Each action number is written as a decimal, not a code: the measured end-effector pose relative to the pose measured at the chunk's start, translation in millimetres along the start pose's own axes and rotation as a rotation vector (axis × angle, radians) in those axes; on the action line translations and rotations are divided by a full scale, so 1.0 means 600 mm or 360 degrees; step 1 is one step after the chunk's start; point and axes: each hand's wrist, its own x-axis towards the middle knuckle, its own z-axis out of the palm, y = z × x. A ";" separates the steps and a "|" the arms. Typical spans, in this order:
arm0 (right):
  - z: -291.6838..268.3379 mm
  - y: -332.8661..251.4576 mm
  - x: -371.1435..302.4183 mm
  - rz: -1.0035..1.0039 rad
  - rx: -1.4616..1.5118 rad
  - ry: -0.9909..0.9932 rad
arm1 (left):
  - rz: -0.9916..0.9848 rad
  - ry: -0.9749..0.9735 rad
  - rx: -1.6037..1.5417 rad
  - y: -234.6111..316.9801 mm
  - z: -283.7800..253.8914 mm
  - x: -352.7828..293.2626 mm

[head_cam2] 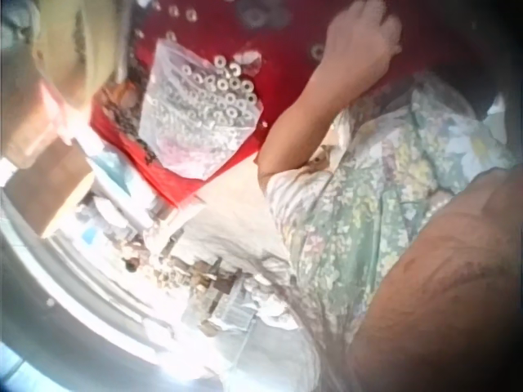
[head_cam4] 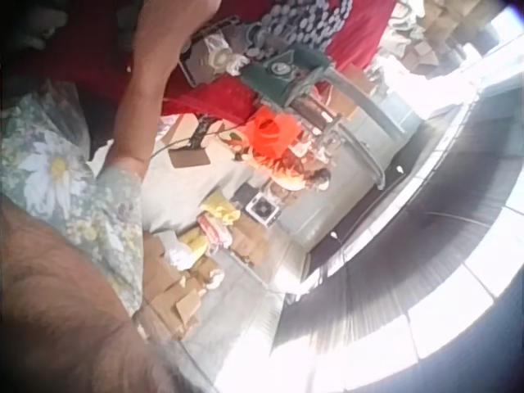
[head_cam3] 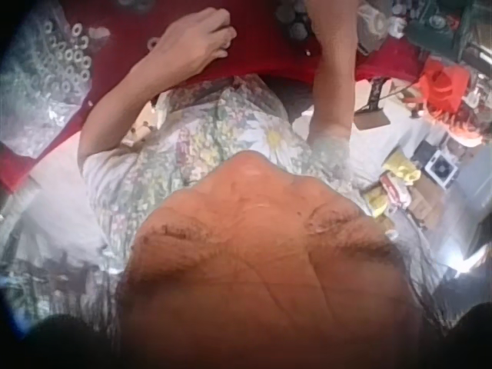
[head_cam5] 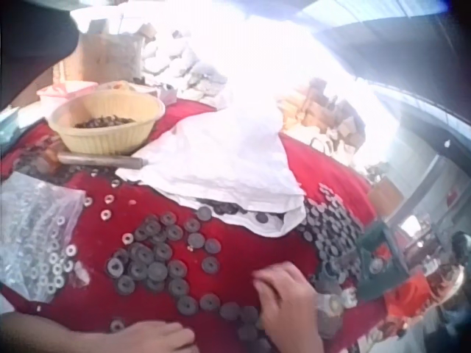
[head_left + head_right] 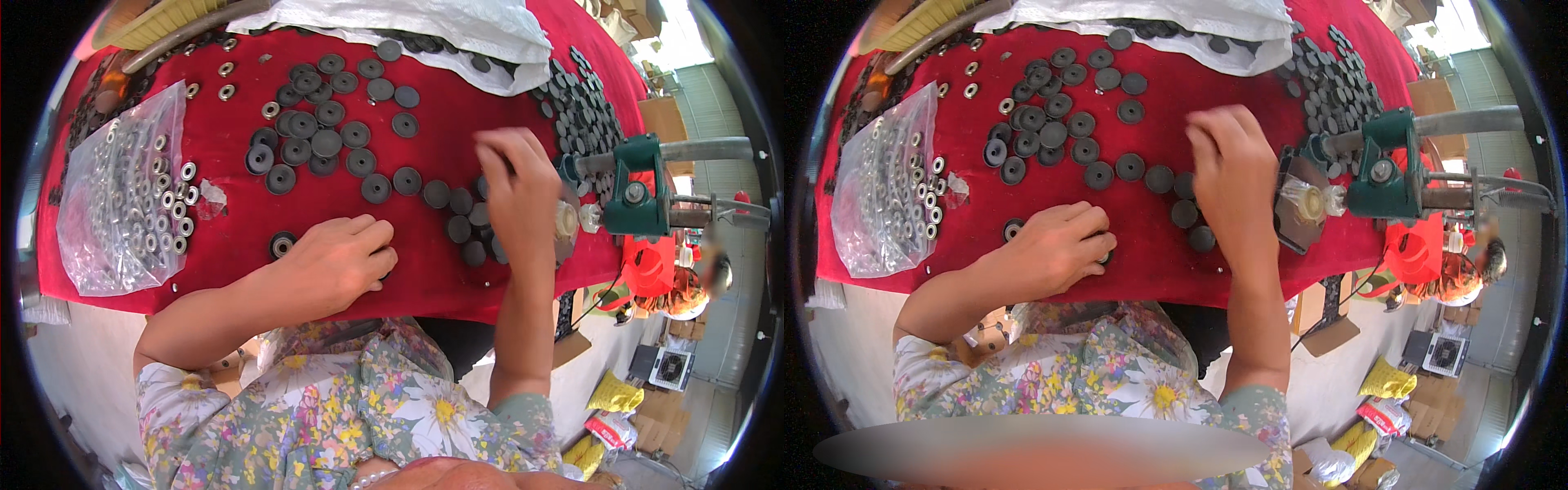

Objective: The person assembles metal rings into plastic housings by hand, fitting the rings into the circular plastic parts.

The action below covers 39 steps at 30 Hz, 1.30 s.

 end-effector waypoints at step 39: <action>0.052 -0.040 -0.048 -0.0049 -0.0050 -0.0290 | -0.0202 0.0156 -0.0263 -0.008 -0.003 0.003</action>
